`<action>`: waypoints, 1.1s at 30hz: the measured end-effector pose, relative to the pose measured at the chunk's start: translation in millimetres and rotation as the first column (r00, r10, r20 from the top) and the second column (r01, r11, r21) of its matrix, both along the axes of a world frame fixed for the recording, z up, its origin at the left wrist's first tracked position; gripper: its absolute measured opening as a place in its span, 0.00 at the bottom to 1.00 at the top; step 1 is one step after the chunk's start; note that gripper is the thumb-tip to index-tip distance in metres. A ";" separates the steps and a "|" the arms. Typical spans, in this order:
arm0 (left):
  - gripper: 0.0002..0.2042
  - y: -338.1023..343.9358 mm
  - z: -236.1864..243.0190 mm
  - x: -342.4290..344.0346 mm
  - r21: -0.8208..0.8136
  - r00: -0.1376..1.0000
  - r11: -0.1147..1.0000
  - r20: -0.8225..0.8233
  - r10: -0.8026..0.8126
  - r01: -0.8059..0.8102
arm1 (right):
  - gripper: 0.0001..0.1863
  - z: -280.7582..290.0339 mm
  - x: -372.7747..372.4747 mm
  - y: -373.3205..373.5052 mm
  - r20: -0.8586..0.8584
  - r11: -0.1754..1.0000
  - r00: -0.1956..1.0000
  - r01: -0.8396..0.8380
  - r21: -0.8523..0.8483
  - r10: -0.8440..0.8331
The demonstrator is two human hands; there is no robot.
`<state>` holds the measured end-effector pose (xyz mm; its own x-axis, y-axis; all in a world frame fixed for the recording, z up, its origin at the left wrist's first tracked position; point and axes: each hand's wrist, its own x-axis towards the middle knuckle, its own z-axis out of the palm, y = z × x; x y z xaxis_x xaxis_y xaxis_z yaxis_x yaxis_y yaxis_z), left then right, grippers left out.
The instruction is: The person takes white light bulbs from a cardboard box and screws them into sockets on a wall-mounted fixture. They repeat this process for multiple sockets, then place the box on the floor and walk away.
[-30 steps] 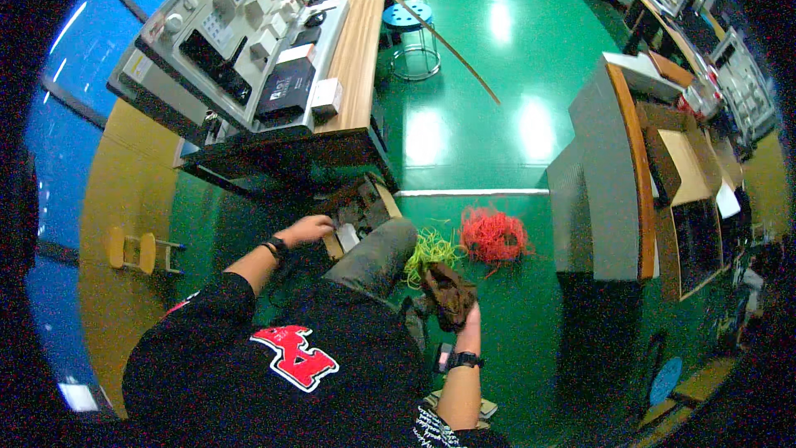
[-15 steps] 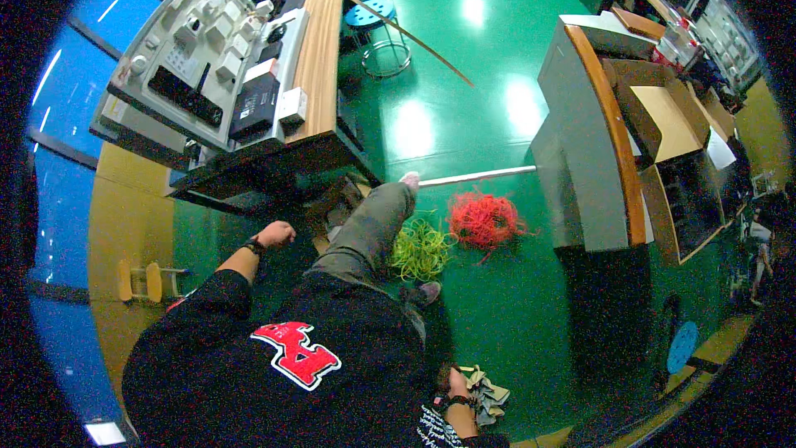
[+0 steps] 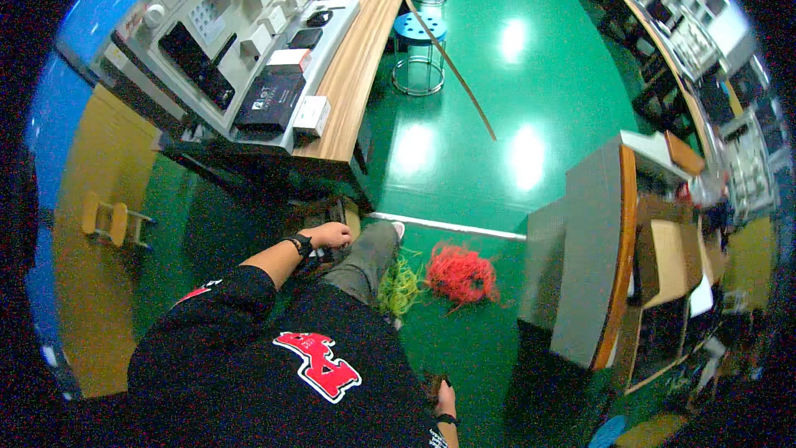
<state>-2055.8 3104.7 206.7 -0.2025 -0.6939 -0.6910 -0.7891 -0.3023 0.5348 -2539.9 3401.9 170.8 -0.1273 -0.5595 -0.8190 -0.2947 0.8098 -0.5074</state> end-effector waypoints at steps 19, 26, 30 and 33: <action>0.31 -276.6 -29.1 108.7 -0.728 0.677 0.610 0.280 0.681 -0.313 | 0.20 64.8 263.3 -750.0 -0.320 0.589 0.671 -0.741 -0.323 0.669; 0.29 -283.9 -43.8 108.4 -0.730 0.617 0.525 0.180 0.766 -0.439 | 0.19 117.8 500.4 -878.9 -0.234 0.198 0.389 -0.797 -0.571 0.891; 0.27 -286.7 -37.1 104.0 -0.734 0.578 0.505 0.188 0.794 -0.455 | 0.27 81.0 582.3 -886.2 -0.491 -0.302 -0.031 -0.822 -0.483 0.871; 0.27 -290.6 -32.6 107.6 -0.717 0.572 0.512 0.192 0.798 -0.474 | 0.34 43.3 628.6 -842.1 -0.656 -0.594 -0.234 -0.698 -0.400 0.717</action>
<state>-1948.2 2814.1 174.1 0.6757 -0.7371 -0.0046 -0.6663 -0.6135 0.4239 -1911.3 2559.9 214.1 0.9746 -0.0579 -0.2162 -0.1531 -0.8772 -0.4552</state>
